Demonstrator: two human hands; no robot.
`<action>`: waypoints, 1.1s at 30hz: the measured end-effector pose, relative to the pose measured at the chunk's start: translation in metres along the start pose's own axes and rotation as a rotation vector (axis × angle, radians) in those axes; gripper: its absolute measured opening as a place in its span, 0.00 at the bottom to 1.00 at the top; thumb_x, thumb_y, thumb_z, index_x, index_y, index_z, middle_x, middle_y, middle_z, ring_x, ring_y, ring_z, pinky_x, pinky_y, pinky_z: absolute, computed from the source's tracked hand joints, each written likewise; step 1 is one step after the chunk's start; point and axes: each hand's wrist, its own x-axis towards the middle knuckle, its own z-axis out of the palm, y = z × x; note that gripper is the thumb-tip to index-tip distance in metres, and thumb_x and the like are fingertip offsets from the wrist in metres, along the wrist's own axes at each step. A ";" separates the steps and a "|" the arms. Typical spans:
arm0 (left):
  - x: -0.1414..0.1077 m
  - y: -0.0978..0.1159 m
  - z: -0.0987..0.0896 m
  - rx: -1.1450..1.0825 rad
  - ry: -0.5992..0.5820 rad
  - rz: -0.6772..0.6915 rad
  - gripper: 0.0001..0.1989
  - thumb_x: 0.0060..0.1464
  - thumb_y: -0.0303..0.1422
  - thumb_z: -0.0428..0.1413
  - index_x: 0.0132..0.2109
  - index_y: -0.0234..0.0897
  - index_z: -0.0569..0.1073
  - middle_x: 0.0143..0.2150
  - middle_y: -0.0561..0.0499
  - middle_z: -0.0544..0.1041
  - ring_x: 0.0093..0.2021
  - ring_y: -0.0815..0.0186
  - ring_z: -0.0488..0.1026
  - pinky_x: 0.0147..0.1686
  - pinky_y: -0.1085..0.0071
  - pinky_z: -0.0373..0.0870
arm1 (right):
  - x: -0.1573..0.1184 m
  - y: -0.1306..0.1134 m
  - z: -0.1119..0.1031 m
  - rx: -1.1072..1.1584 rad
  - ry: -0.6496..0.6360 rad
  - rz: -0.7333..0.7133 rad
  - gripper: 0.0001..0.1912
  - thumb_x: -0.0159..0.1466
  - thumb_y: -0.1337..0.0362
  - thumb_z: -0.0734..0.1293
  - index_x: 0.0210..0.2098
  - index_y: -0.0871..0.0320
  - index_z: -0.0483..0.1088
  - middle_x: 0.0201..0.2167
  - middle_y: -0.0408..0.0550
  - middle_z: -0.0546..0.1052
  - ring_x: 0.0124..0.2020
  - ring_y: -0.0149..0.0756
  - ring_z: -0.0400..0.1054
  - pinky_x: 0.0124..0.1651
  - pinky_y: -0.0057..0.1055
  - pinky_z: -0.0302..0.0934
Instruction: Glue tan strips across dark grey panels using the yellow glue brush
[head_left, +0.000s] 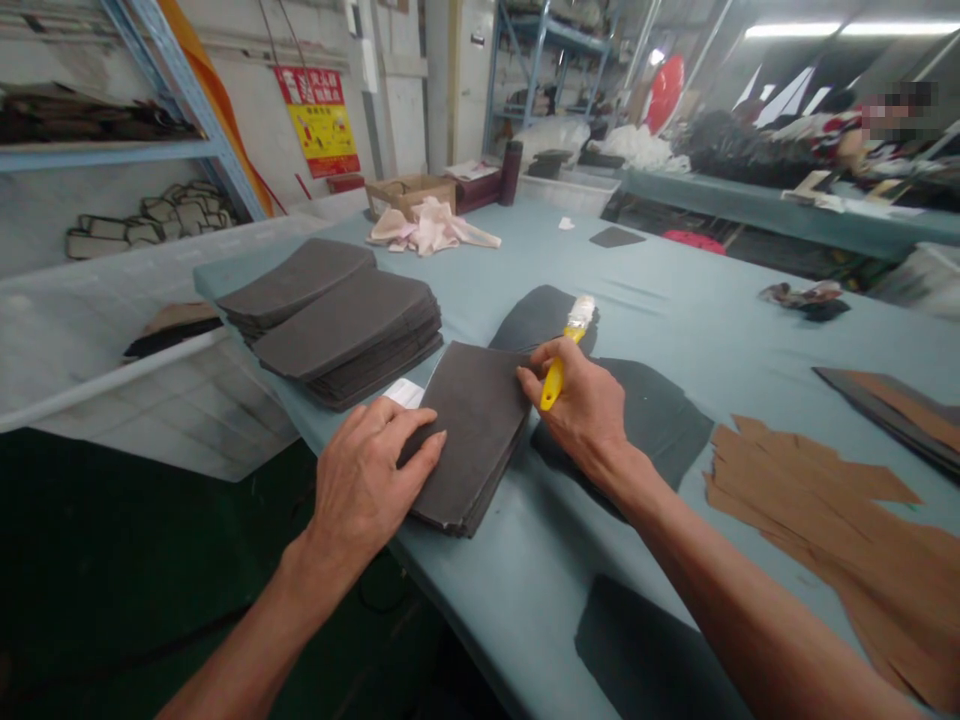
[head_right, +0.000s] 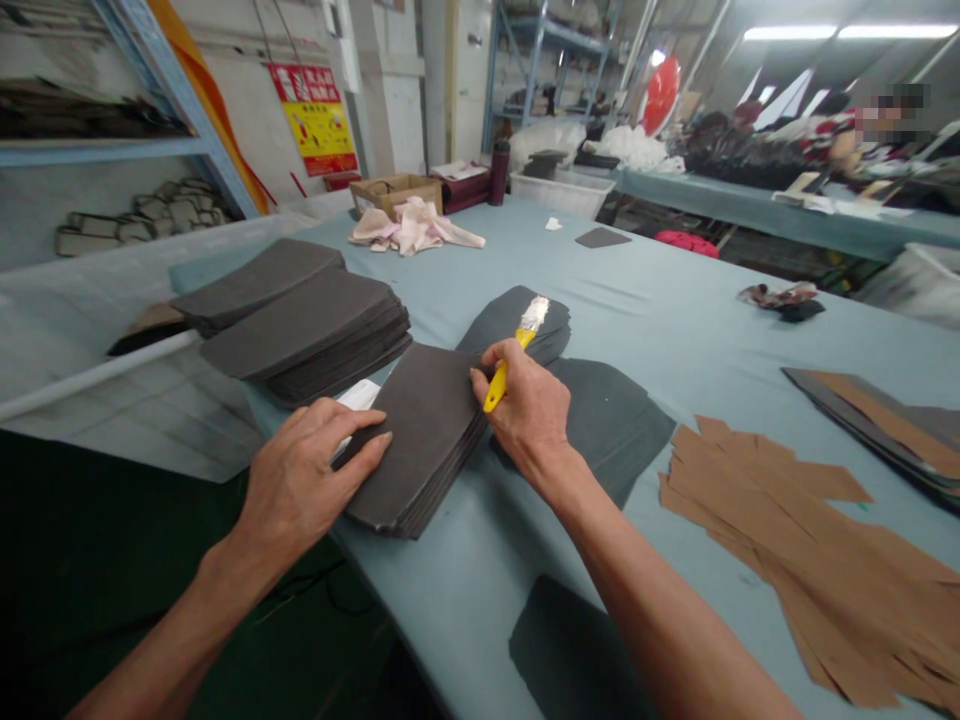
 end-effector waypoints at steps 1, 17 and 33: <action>0.000 0.000 0.000 0.003 0.001 -0.002 0.12 0.68 0.38 0.57 0.52 0.40 0.81 0.44 0.47 0.79 0.45 0.51 0.76 0.48 0.55 0.72 | 0.000 0.000 0.000 -0.008 -0.001 -0.002 0.11 0.63 0.54 0.69 0.42 0.51 0.72 0.31 0.43 0.78 0.31 0.39 0.72 0.34 0.31 0.53; -0.001 0.003 0.000 0.028 0.016 -0.012 0.09 0.67 0.36 0.59 0.50 0.41 0.81 0.45 0.48 0.78 0.45 0.53 0.75 0.47 0.56 0.72 | -0.005 0.004 0.009 -0.017 0.051 0.003 0.10 0.64 0.54 0.68 0.41 0.51 0.72 0.32 0.44 0.80 0.31 0.39 0.72 0.33 0.30 0.51; -0.002 0.005 -0.001 0.027 -0.001 -0.019 0.09 0.67 0.35 0.59 0.51 0.41 0.80 0.45 0.48 0.78 0.46 0.53 0.75 0.47 0.55 0.73 | -0.008 0.003 0.013 0.099 0.135 0.006 0.14 0.66 0.48 0.64 0.36 0.51 0.71 0.30 0.44 0.78 0.29 0.38 0.71 0.33 0.30 0.54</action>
